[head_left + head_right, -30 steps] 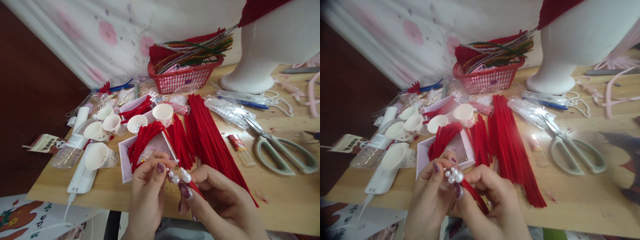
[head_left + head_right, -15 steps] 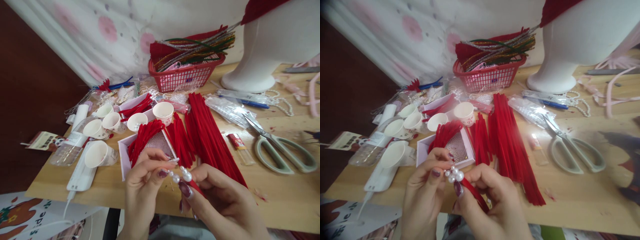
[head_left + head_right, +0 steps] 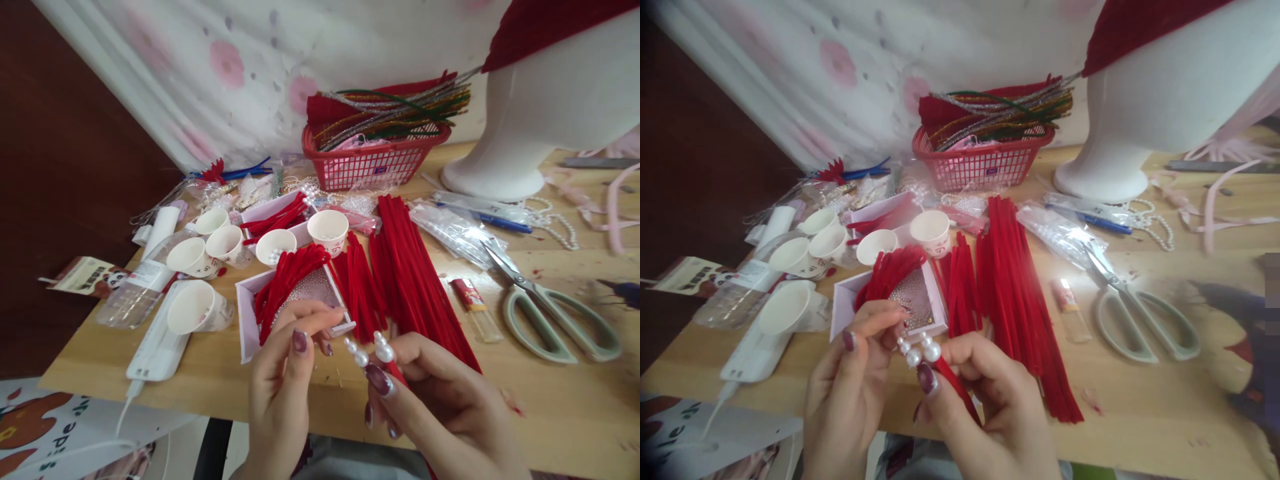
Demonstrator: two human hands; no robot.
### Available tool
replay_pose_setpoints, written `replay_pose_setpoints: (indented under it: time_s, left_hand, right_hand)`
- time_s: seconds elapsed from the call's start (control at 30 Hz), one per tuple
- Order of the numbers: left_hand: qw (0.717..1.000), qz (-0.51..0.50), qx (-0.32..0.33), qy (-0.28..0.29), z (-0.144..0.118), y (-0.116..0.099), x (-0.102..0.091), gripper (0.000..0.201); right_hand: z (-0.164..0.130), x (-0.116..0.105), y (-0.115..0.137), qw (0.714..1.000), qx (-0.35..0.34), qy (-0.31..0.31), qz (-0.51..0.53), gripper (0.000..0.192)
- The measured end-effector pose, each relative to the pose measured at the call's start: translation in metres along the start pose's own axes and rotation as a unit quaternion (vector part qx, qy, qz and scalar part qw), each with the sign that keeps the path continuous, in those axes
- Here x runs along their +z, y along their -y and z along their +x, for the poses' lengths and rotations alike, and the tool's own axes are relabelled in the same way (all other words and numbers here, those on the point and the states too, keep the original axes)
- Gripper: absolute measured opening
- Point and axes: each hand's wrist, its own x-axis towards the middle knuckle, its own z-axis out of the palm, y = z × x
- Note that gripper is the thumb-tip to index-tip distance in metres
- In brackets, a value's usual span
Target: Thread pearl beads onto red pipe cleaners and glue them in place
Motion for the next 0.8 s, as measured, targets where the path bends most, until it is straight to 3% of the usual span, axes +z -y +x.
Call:
replay_pose_setpoints:
  time_s: [0.2,0.43,0.6,0.8]
  left_hand:
    - [0.999,0.037,0.015,-0.02,-0.007,-0.006,0.005,0.032]
    - [0.997,0.057,0.013,-0.046,-0.009,-0.012,0.01,0.032]
    - [0.994,0.097,0.059,0.002,-0.011,-0.009,0.007,0.028]
    - [0.992,0.105,0.069,0.021,-0.012,-0.009,0.005,0.028]
  right_hand:
    - [0.0,0.003,-0.003,0.997,0.02,-0.01,0.08,0.028]
    - [-0.004,-0.001,-0.002,0.999,0.023,0.001,0.045,0.026]
    - [-0.003,-0.002,-0.003,0.997,0.025,0.011,0.067,0.022]
    - [-0.002,0.002,-0.002,0.996,0.014,-0.006,0.092,0.017]
